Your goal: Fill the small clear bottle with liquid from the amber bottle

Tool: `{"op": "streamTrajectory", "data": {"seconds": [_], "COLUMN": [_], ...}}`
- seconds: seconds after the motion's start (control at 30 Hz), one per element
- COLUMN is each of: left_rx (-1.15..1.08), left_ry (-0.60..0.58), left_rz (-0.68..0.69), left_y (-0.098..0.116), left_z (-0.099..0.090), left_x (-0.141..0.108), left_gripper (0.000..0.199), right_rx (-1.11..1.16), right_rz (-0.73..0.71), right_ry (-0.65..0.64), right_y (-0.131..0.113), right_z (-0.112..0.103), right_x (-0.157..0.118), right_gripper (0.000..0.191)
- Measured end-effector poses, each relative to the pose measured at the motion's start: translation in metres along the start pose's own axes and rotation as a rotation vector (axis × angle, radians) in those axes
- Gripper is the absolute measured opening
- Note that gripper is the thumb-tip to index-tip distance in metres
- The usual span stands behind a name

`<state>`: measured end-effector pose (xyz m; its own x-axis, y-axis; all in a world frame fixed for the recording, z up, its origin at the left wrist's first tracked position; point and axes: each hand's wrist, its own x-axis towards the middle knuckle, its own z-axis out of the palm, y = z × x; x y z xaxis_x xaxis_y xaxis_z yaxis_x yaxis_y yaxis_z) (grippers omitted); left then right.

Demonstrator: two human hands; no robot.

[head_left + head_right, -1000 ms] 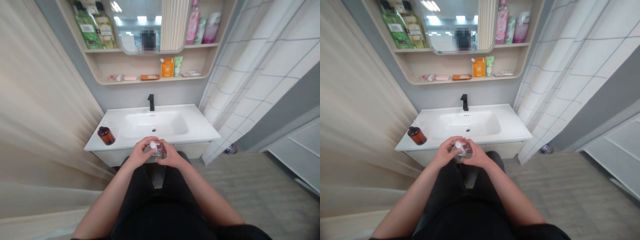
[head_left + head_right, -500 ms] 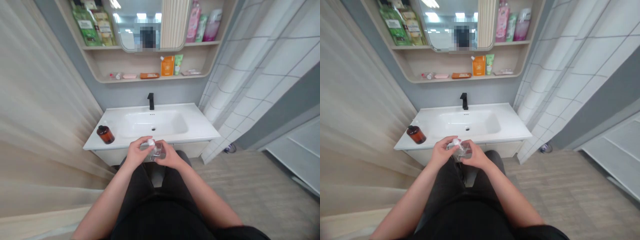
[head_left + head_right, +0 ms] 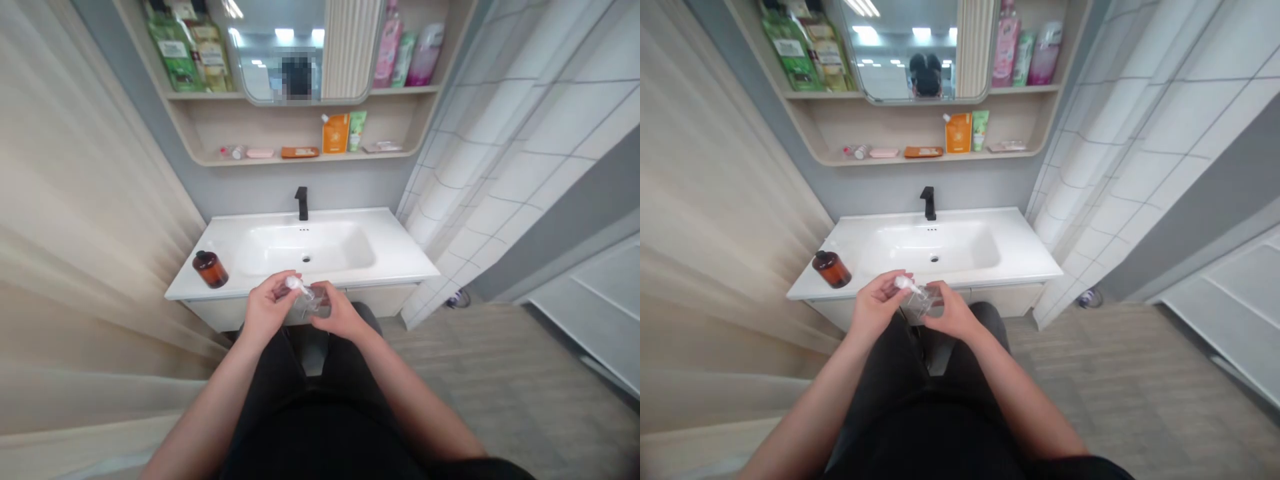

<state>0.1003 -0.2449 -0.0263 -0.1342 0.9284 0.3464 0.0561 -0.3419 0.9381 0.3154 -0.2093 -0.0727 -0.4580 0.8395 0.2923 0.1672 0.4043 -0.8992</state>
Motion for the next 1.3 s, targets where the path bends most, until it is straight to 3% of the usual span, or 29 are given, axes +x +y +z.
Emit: {"op": "streamTrajectory", "data": {"seconds": [0.43,0.63,0.93,1.07,1.3], "left_rx": [-0.068,-0.118,0.07,0.188,-0.141], "left_ry": [-0.007,0.121,0.314,0.251,0.346], "left_rz": [-0.05,-0.044,-0.111,-0.155,-0.401], "left_y": [-0.005,-0.012,-0.045,-0.052,-0.07], "left_z": [-0.006,-0.025,-0.039,-0.056,-0.11], "left_x": [0.001,0.005,0.0,0.004,-0.022], "left_gripper": [0.043,0.037,0.029,0.032,0.048], "right_rx": [0.005,0.006,0.087,0.076,0.089], "right_rz": [0.009,0.046,0.077,0.087,0.177], "right_ry": [-0.02,-0.015,-0.033,0.004,0.084], "right_y": [0.004,0.008,0.013,0.021,0.051], "right_z": [0.002,-0.002,0.013,0.008,-0.021], "right_x": [0.0,0.0,0.009,0.016,0.008], "right_gripper": [0.068,0.071,0.069,0.069,0.071]}}
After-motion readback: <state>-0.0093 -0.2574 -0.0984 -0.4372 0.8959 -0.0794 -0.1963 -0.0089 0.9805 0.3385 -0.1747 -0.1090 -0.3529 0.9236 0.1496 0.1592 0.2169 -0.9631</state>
